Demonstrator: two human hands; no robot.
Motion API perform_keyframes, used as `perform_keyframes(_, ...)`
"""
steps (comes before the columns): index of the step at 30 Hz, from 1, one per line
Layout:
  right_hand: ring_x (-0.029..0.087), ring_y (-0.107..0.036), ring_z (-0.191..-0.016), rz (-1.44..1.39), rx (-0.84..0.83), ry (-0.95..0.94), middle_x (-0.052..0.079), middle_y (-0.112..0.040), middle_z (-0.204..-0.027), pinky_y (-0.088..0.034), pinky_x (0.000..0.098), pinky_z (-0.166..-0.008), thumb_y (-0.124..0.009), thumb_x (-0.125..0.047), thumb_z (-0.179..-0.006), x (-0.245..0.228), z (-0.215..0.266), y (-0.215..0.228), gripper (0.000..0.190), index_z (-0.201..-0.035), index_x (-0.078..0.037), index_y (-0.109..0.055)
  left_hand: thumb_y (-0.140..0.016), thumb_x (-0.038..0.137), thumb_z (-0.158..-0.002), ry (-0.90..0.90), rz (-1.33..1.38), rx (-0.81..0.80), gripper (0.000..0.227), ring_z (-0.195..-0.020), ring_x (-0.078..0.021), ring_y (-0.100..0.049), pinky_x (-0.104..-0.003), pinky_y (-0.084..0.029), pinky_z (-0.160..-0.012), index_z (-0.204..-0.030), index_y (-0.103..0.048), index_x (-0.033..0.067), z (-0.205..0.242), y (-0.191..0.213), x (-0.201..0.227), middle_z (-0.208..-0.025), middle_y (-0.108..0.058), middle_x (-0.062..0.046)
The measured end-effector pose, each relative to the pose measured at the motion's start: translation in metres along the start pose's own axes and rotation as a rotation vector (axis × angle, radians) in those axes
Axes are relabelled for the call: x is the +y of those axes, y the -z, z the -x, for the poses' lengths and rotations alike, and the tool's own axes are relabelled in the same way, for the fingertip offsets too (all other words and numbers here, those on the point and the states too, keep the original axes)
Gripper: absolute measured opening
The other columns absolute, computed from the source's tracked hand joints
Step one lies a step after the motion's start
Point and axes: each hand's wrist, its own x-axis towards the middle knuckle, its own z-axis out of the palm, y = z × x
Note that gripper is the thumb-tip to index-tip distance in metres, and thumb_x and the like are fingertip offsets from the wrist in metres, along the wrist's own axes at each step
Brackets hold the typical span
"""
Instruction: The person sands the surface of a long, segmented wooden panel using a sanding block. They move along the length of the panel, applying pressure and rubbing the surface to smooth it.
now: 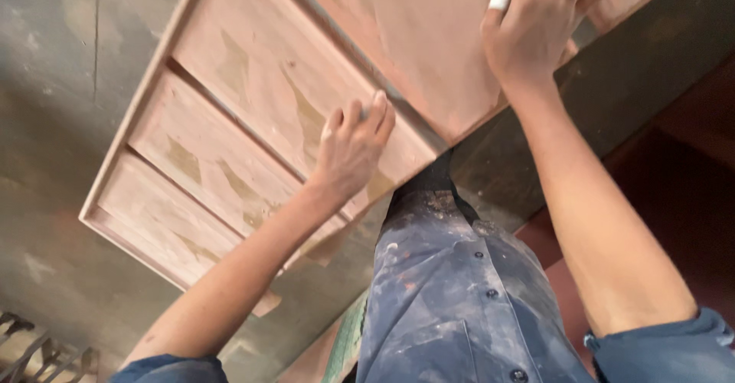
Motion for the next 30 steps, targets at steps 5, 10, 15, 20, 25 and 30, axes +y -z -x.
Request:
perform_keyframes(5,0.04,-0.038,-0.146,0.114,-0.021,0.008,0.021,-0.044,-0.152,-0.024,0.0574,-0.117,-0.052,-0.02,-0.112,-0.013,-0.009,0.018,0.04,-0.144,0.002,-0.06,-0.062,0.012,-0.083,-0.007,-0.019,0.097,0.048,-0.106,-0.0272,-0.059,-0.039,-0.052,-0.082,-0.131,-0.063,0.0044,-0.011,0.004,-0.034,-0.138,-0.062,-0.009)
perform_keyframes(10,0.042,-0.038,-0.143,0.138,-0.1,-0.019,0.023,-0.046,-0.15,-0.023,0.0594,-0.115,-0.054,-0.022,-0.113,-0.013,-0.009,0.014,0.04,-0.143,0.003,-0.06,-0.066,0.01,-0.087,0.042,-0.077,0.021,0.046,-0.107,-0.0265,-0.06,-0.039,-0.052,-0.082,-0.133,-0.063,0.0024,-0.024,0.002,-0.112,-0.139,-0.063,-0.011)
perform_keyframes(15,0.042,-0.038,-0.145,0.118,-0.141,-0.02,0.025,-0.045,-0.15,-0.025,0.0593,-0.116,-0.055,-0.02,-0.112,-0.012,-0.008,0.015,0.041,-0.143,0.007,-0.058,-0.062,0.013,-0.098,0.15,-0.259,-0.042,0.035,-0.115,-0.0265,-0.059,-0.041,-0.053,-0.092,-0.132,-0.066,0.0148,-0.057,0.002,-0.214,-0.136,-0.064,-0.004)
perform_keyframes(20,0.043,-0.037,-0.144,0.134,-0.162,-0.012,0.026,-0.044,-0.151,-0.025,0.0603,-0.115,-0.055,-0.019,-0.111,-0.013,-0.007,0.017,0.041,-0.143,0.008,-0.057,-0.06,-0.002,-0.089,0.083,-0.205,-0.134,0.04,-0.117,-0.0276,-0.058,-0.039,-0.052,-0.098,-0.125,-0.068,0.014,-0.057,-0.01,-0.21,-0.126,-0.068,-0.004)
perform_keyframes(25,0.044,-0.037,-0.143,0.138,-0.176,-0.02,0.027,-0.043,-0.151,-0.025,0.0606,-0.112,-0.056,-0.022,-0.116,-0.016,-0.013,0.018,0.041,-0.143,0.008,-0.056,-0.06,0.011,-0.088,-0.002,-0.287,-0.039,0.027,-0.121,-0.0338,-0.058,-0.044,-0.051,-0.096,-0.114,-0.068,0.0101,-0.061,-0.001,-0.22,-0.108,-0.071,-0.008)
perform_keyframes(30,0.044,-0.036,-0.143,0.143,-0.164,-0.016,0.027,-0.042,-0.152,-0.023,0.0617,-0.114,-0.054,-0.025,-0.116,-0.012,-0.01,0.015,0.042,-0.144,0.007,-0.056,-0.056,0.001,-0.094,0.247,0.009,-0.065,0.028,-0.12,-0.0344,-0.058,-0.048,-0.047,-0.103,-0.12,-0.066,0.0088,-0.04,-0.041,-0.186,-0.113,-0.07,-0.014)
